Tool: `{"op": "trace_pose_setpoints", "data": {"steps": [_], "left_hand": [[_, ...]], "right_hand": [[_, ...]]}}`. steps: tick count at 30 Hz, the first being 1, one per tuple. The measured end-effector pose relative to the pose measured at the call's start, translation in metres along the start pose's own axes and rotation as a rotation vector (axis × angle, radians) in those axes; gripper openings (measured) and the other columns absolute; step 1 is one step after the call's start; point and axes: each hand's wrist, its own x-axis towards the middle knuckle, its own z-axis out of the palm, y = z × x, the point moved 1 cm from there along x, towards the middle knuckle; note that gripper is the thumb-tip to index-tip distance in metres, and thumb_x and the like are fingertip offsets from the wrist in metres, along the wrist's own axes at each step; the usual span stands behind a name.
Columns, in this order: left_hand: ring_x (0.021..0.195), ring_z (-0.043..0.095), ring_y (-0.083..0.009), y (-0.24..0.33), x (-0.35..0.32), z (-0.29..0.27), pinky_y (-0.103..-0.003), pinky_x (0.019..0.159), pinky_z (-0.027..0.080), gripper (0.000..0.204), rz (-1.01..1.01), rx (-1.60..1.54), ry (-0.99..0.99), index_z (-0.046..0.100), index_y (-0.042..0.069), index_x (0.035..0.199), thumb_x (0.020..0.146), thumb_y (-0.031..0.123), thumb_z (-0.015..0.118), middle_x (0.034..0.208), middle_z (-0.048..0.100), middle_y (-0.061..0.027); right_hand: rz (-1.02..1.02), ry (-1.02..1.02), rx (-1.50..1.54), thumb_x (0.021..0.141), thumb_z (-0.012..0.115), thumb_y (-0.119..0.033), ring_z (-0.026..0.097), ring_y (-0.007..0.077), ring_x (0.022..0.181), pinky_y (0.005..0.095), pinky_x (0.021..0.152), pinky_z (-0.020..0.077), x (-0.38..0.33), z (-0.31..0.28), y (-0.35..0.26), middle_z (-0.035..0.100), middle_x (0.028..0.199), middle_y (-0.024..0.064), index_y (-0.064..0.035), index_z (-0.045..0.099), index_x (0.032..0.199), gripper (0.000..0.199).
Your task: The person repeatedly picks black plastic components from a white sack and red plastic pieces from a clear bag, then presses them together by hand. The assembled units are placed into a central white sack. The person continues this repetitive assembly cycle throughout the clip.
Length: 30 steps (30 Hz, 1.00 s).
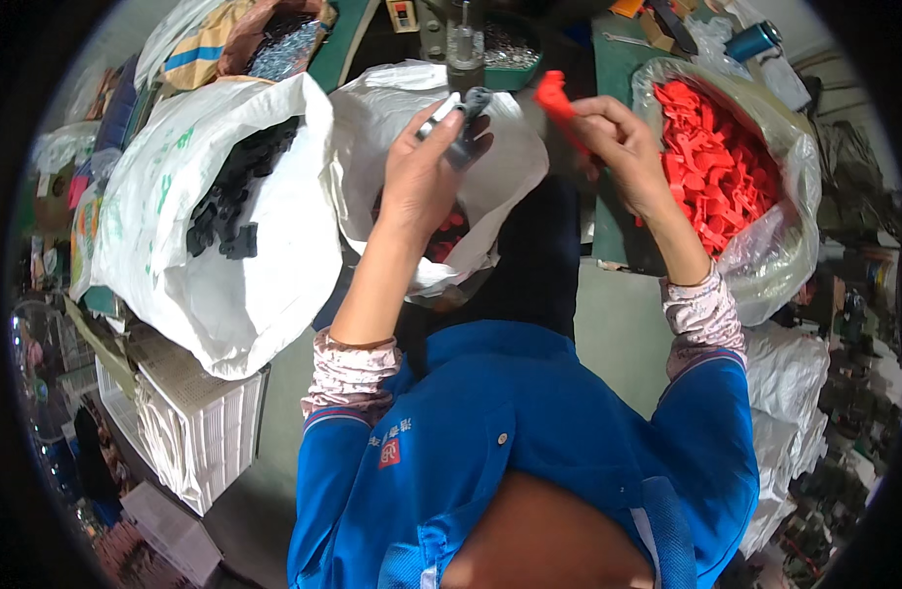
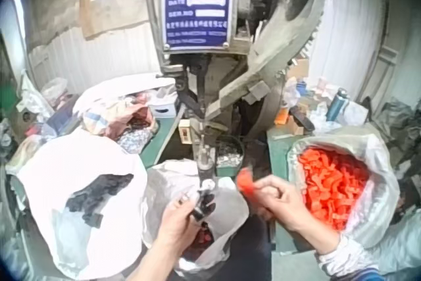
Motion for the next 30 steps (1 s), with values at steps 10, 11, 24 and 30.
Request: {"op": "trace_pose_setpoints", "data": {"steps": [10, 11, 24, 30], "left_hand": [[0.083, 0.063, -0.0174, 0.002, 0.006, 0.013, -0.028, 0.074, 0.050, 0.022, 0.173, 0.101, 0.042, 0.058, -0.003, 0.107, 0.096, 0.016, 0.057, 0.098, 0.066, -0.0118], [0.082, 0.062, -0.0164, -0.001, 0.009, 0.013, -0.028, 0.075, 0.050, 0.021, 0.197, 0.054, 0.040, 0.059, -0.003, 0.104, 0.096, 0.017, 0.057, 0.098, 0.066, -0.0118], [0.061, 0.064, -0.0169, 0.066, 0.065, 0.046, -0.027, 0.057, 0.052, 0.030, 0.107, 0.284, 0.001, 0.058, 0.004, 0.104, 0.092, 0.031, 0.064, 0.081, 0.067, -0.0084], [0.075, 0.067, -0.0205, 0.054, 0.033, 0.010, -0.030, 0.066, 0.053, 0.036, 0.142, 0.231, 0.050, 0.058, 0.003, 0.106, 0.094, 0.036, 0.059, 0.090, 0.067, -0.0108]], "right_hand": [[-0.390, -0.178, -0.387, 0.092, 0.063, -0.010, 0.060, 0.0143, 0.072, 0.0263, 0.064, 0.0462, 0.048, 0.051, -0.002, 0.066, 0.082, 0.0063, -0.0027, 0.068, 0.110, 0.021], [-0.443, -0.184, -0.415, 0.091, 0.063, -0.010, 0.061, 0.0162, 0.072, 0.0275, 0.065, 0.0472, 0.052, 0.051, -0.004, 0.067, 0.081, 0.0080, -0.0040, 0.069, 0.108, 0.019], [-0.515, -0.053, -0.718, 0.091, 0.064, -0.026, 0.051, 0.0092, 0.057, 0.0241, 0.055, 0.0407, 0.099, 0.038, -0.065, 0.059, 0.066, 0.0020, -0.0024, 0.068, 0.103, 0.026], [-0.160, -0.060, -0.472, 0.093, 0.061, -0.037, 0.055, 0.0065, 0.059, 0.0224, 0.052, 0.0419, 0.081, 0.046, -0.046, 0.061, 0.072, 0.0004, -0.0052, 0.067, 0.113, 0.038]]}}
